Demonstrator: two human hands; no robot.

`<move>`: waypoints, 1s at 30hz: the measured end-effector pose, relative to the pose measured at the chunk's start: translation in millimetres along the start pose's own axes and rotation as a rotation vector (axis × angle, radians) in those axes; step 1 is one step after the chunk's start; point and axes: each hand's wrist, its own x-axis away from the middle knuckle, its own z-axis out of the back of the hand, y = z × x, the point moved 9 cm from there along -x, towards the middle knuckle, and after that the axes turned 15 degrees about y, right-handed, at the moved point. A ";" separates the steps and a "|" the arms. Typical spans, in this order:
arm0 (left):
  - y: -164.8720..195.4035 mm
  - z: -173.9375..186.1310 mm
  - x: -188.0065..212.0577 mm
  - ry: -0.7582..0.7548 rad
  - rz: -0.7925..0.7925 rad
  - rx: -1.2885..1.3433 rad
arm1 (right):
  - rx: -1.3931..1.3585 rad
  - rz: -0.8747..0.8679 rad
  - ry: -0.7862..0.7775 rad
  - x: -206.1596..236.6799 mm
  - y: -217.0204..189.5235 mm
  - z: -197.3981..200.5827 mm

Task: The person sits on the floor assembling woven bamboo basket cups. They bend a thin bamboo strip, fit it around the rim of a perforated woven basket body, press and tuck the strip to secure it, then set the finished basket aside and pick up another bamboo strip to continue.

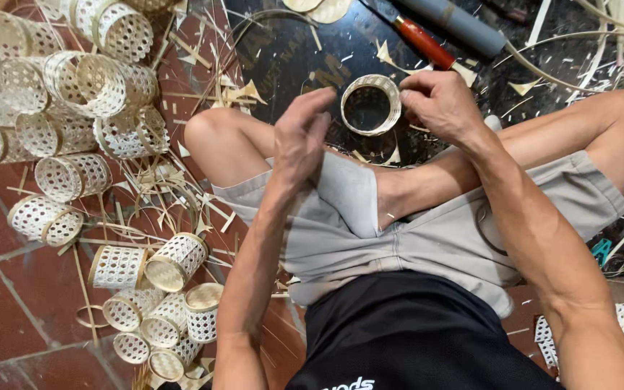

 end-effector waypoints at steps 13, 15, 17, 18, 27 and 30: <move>-67.7 -26.8 -33.4 -0.141 0.533 -0.147 | 0.026 0.245 0.183 -3.6 -2.7 -14.5; -66.6 -26.9 -36.5 -0.115 0.504 -0.197 | 0.148 0.395 0.249 -0.7 -11.9 -14.7; -63.2 -27.2 -37.4 -0.093 0.466 -0.273 | 0.200 0.370 0.235 -2.6 -10.3 -19.2; -60.9 -27.3 -39.3 -0.087 0.441 -0.324 | 0.226 0.359 0.230 -4.2 -10.7 -19.9; -25.2 -16.5 -30.8 0.029 0.185 -0.162 | 0.319 0.525 0.355 14.0 -47.2 -18.5; -14.5 -9.7 -25.5 0.060 0.180 -0.048 | 0.158 0.475 0.338 25.7 -53.7 -8.6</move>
